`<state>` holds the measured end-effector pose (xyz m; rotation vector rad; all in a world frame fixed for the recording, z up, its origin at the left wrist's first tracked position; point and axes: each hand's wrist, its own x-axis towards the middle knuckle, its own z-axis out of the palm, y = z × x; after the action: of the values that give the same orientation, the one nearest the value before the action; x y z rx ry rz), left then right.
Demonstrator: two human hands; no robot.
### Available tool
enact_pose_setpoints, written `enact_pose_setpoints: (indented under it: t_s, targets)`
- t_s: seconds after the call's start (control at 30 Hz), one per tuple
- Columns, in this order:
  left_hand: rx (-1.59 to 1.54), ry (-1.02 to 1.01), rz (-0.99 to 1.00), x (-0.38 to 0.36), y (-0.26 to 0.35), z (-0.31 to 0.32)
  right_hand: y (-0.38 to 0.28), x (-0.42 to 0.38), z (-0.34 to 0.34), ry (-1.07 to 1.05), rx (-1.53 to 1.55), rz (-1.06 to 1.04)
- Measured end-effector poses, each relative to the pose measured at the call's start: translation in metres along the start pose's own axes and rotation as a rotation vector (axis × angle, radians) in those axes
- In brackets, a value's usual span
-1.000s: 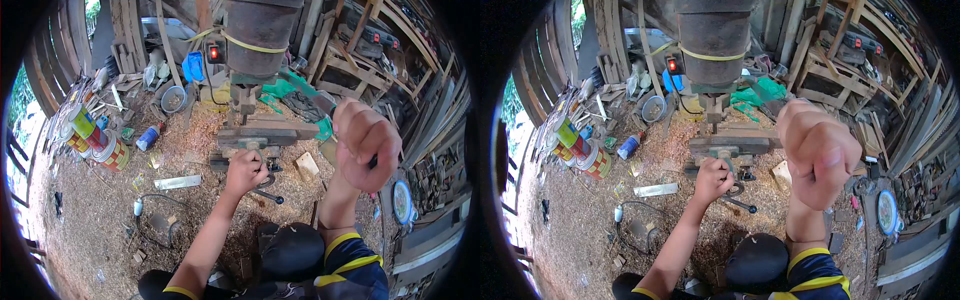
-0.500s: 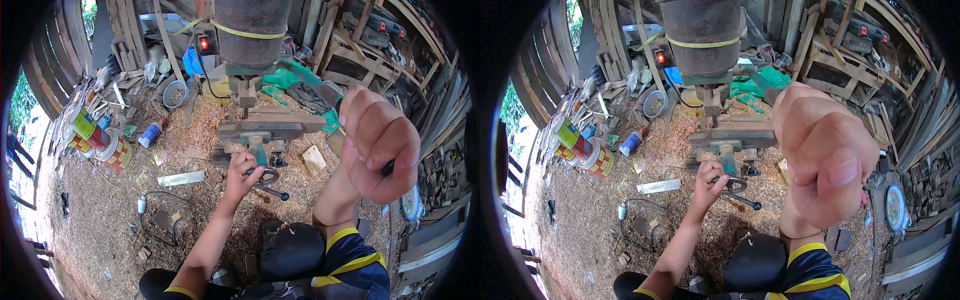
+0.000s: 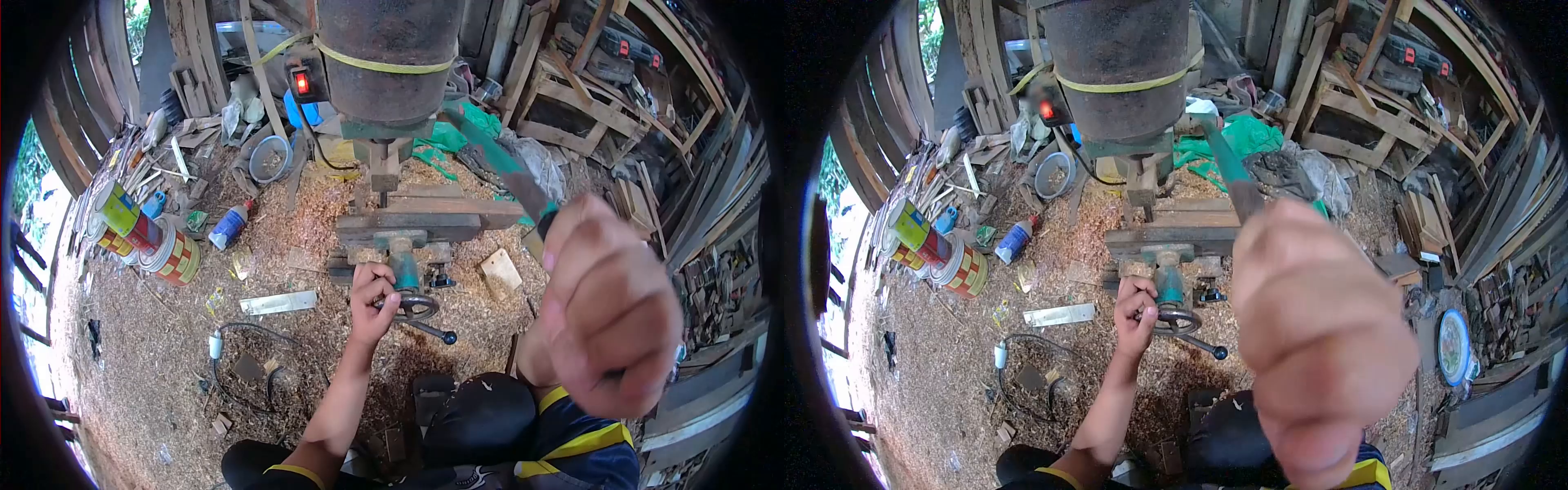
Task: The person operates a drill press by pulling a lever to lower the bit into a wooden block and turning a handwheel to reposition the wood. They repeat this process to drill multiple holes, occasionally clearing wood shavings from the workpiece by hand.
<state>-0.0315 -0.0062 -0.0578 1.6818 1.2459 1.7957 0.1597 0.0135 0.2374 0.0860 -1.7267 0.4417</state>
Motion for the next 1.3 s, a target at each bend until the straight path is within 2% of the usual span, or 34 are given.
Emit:
enact_pose_setpoints:
  t_s: [0.1, 0.17, 0.23, 0.27, 0.37, 0.5, 0.53, 0.6, 0.67, 0.77, 0.83, 0.87, 0.9, 0.97, 1.0, 1.03, 1.07, 1.1, 1.17, 1.2, 1.23, 1.3]
  targets:
    - [-0.015, 0.042, -0.015, -0.001, 0.0, 0.002, -0.008, -0.02, 0.011, 0.069, -0.009, 0.053]
    - [0.021, 0.037, -0.021, 0.0, 0.002, 0.001, -0.01, -0.026, 0.008, 0.015, -0.04, 0.082]
    - [0.028, 0.024, -0.019, 0.0, 0.001, 0.001, -0.001, -0.039, 0.009, 0.021, 0.025, -0.043]
    - [0.041, 0.027, -0.014, 0.001, 0.001, 0.002, 0.003, -0.047, 0.005, -0.043, 0.012, -0.089]
    - [0.069, 0.03, 0.017, 0.005, 0.0, 0.001, 0.008, -0.061, 0.008, -0.034, 0.016, -0.161]
    - [0.071, 0.015, 0.022, 0.005, 0.011, -0.002, 0.003, -0.064, 0.007, -0.018, 0.053, -0.079]
    - [0.079, -0.008, 0.008, 0.008, 0.016, -0.003, 0.0, -0.062, 0.0, -0.112, 0.029, -0.083]
    - [0.083, -0.032, 0.001, 0.017, 0.027, -0.007, -0.003, -0.057, -0.001, -0.131, 0.067, -0.05]
    - [0.167, -0.18, -0.031, 0.03, 0.04, -0.015, -0.003, -0.049, -0.003, -0.154, 0.115, -0.023]
    - [0.206, -0.231, -0.094, 0.043, 0.053, -0.019, -0.016, -0.029, -0.01, -0.26, 0.226, 0.086]
    - [0.195, -0.197, -0.098, 0.042, 0.051, -0.01, -0.039, -0.009, -0.014, -0.336, 0.219, 0.612]
    - [0.153, -0.091, -0.169, 0.035, 0.045, -0.001, -0.042, -0.002, -0.014, -0.346, 0.231, 0.728]
    - [0.109, 0.012, -0.242, 0.029, 0.04, 0.005, -0.041, 0.009, -0.022, -0.501, 0.213, 0.86]
    - [0.125, 0.034, -0.23, 0.025, 0.038, 0.006, -0.04, 0.024, -0.015, -0.629, -0.042, 0.863]
    - [0.177, 0.044, -0.195, 0.024, 0.037, 0.004, -0.044, 0.025, -0.006, -0.621, -0.05, 0.877]
    - [0.227, 0.058, -0.153, 0.024, 0.033, 0.002, -0.045, 0.026, 0.004, -0.555, -0.205, 0.924]
    - [0.232, 0.008, -0.208, 0.02, 0.025, 0.002, -0.045, 0.025, 0.01, -0.491, -0.36, 0.967]
    - [0.223, 0.001, -0.216, 0.016, 0.025, 0.001, -0.044, 0.019, 0.01, -0.491, -0.367, 0.98]
    - [0.156, 0.055, -0.121, 0.021, 0.026, 0.001, -0.042, 0.007, 0.005, -0.35, -0.392, 1.19]
    - [0.172, 0.048, -0.08, 0.022, 0.024, 0.001, -0.047, 0.015, 0.013, -0.228, -0.432, 1.509]
    - [0.166, 0.041, -0.086, 0.023, 0.024, 0.0, -0.049, 0.033, 0.022, -0.224, -0.437, 1.519]
    - [0.139, 0.038, -0.134, 0.023, 0.027, 0.0, -0.043, 0.072, 0.034, -0.064, -0.215, 2.226]
